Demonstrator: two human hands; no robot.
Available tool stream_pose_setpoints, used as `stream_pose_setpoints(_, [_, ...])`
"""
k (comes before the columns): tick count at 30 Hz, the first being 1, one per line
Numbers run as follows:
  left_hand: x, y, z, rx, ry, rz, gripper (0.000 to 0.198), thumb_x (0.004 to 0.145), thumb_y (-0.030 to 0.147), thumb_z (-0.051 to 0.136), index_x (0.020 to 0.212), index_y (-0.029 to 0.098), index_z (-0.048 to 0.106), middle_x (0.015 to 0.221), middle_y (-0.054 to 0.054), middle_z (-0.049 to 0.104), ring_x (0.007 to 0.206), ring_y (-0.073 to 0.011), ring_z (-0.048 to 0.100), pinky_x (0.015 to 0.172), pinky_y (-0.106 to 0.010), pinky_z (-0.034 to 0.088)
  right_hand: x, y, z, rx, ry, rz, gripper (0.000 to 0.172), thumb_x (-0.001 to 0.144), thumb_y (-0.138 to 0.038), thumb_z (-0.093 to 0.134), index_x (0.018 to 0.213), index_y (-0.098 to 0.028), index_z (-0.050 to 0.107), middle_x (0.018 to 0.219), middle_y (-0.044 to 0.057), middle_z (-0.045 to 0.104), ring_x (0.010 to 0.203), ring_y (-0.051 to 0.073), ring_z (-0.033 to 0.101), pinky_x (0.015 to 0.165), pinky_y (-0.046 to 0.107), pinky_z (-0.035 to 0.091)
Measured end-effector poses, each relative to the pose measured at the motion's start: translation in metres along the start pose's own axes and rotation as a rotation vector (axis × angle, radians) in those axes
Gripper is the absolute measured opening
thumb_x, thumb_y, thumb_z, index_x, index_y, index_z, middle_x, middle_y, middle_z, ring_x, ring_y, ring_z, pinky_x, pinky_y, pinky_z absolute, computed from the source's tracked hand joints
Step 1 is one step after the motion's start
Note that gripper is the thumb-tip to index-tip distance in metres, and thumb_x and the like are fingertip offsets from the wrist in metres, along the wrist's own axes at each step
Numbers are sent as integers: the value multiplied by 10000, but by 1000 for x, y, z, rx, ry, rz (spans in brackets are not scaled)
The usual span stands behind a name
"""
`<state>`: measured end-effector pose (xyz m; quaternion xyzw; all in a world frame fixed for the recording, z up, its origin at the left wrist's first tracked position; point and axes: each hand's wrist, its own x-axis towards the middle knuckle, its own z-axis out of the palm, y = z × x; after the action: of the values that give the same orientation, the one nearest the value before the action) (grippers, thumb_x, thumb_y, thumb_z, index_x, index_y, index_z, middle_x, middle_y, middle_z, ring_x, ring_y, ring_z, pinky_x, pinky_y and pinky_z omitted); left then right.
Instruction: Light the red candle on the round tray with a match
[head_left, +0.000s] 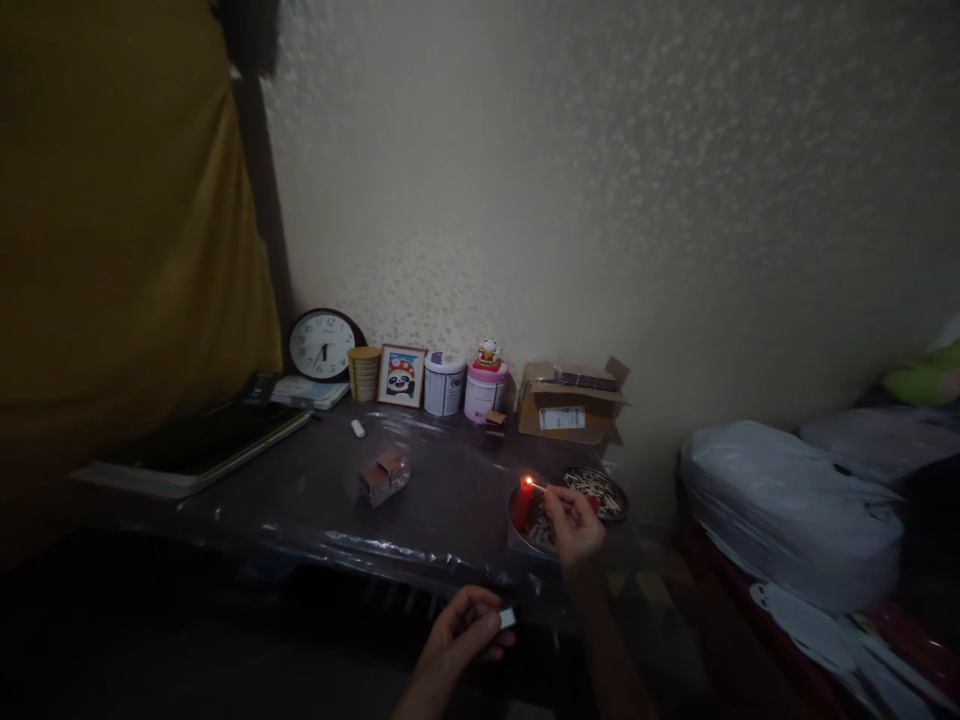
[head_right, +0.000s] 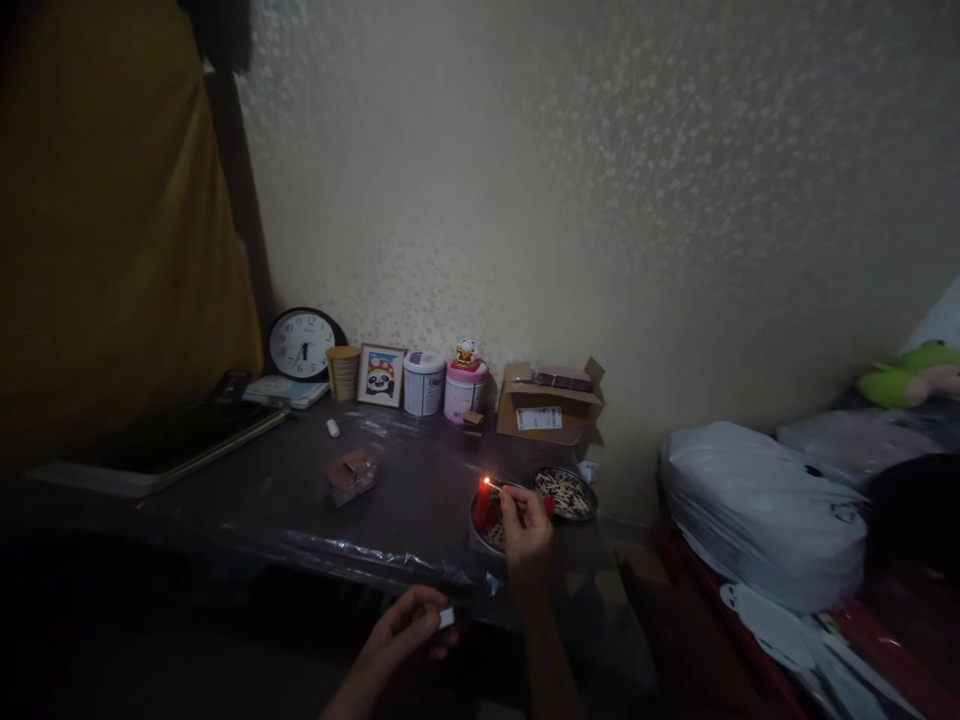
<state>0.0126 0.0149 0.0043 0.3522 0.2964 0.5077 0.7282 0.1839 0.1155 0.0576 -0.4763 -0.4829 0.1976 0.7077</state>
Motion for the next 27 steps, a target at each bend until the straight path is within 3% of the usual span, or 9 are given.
stream_pose_setpoints(20, [-4, 3, 1, 11, -6, 18, 280, 645, 386, 733, 807, 182, 630, 708, 3, 629, 716, -173, 641, 641, -257, 437, -6, -13, 6, -14, 7, 12, 274, 663, -434, 652, 737, -170, 644, 704, 35, 674, 630, 163, 632, 620, 288, 526])
stream_pose_setpoints(27, [-3, 2, 0, 13, -10, -1, 279, 649, 382, 731, 817, 185, 626, 707, -1, 632, 712, -174, 639, 645, -264, 437, -3, -7, 3, 0, -15, 18, 284, 637, -432, 663, 722, -162, 646, 705, 48, 683, 626, 164, 637, 609, 291, 532])
